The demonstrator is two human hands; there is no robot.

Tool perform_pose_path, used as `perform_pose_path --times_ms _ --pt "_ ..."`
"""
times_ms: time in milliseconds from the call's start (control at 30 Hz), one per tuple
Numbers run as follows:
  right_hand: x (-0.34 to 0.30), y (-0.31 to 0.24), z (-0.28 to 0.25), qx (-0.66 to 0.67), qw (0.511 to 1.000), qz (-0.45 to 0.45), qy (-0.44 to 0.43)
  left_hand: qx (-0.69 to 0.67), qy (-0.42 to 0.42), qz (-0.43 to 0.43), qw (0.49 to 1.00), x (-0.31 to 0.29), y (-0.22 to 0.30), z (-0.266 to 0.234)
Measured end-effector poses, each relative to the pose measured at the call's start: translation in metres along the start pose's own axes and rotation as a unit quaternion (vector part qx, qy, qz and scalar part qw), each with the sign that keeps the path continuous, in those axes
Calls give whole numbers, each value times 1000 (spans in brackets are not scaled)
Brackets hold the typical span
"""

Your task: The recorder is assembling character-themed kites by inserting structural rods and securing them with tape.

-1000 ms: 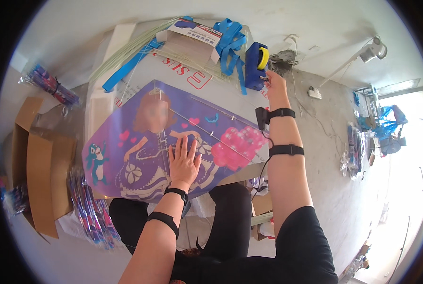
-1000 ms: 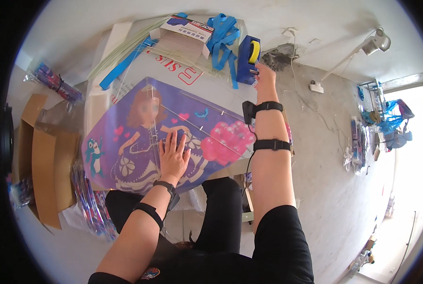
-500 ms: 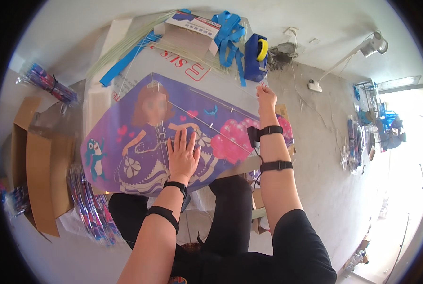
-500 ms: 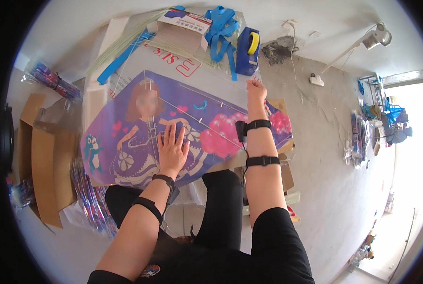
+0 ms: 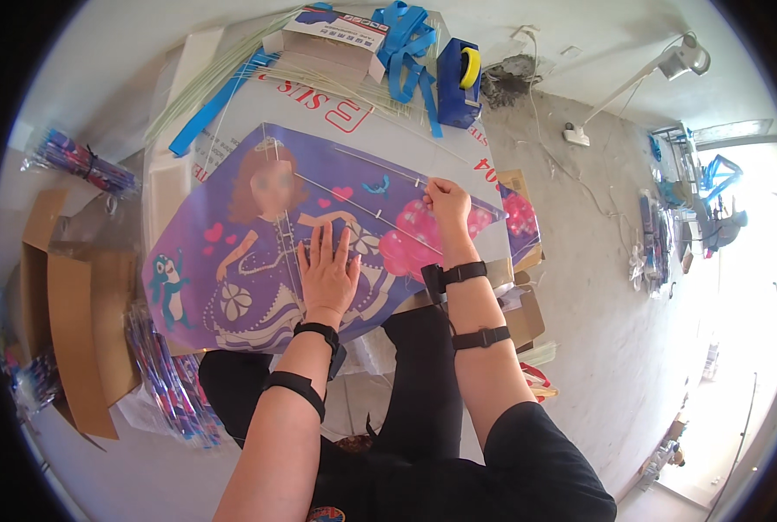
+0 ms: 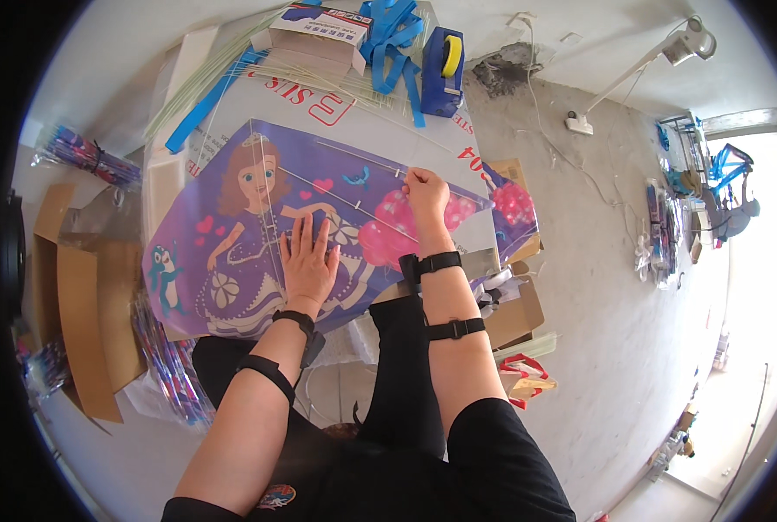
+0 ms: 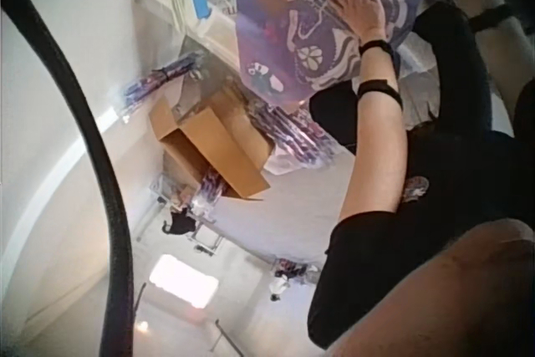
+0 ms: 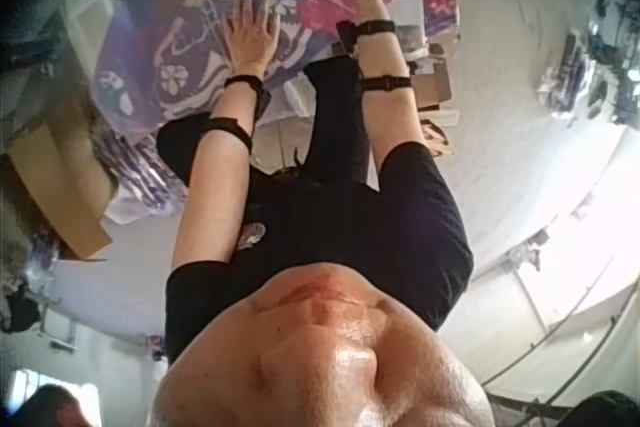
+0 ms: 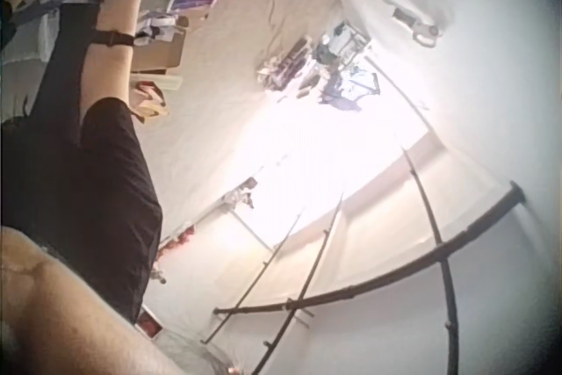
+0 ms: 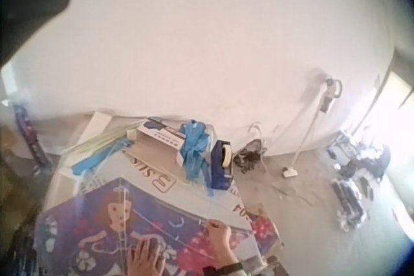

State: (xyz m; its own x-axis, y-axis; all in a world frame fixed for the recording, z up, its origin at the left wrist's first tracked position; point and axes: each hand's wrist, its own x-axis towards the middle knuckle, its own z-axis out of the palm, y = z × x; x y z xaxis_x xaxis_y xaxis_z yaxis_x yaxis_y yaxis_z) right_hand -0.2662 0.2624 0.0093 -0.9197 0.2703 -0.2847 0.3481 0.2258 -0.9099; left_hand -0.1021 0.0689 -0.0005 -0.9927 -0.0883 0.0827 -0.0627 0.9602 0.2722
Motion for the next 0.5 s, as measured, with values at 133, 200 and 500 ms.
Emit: perform_pose_path --times_ms 133,200,500 --pt "2 4 3 -26 1000 -7 1 0 -2 -3 1000 0 0 0" --pt "1 3 3 -32 999 -8 4 2 -7 -4 1000 0 0 0" --pt "-2 -4 5 -51 998 -17 11 4 -7 -5 1000 1 -1 0"
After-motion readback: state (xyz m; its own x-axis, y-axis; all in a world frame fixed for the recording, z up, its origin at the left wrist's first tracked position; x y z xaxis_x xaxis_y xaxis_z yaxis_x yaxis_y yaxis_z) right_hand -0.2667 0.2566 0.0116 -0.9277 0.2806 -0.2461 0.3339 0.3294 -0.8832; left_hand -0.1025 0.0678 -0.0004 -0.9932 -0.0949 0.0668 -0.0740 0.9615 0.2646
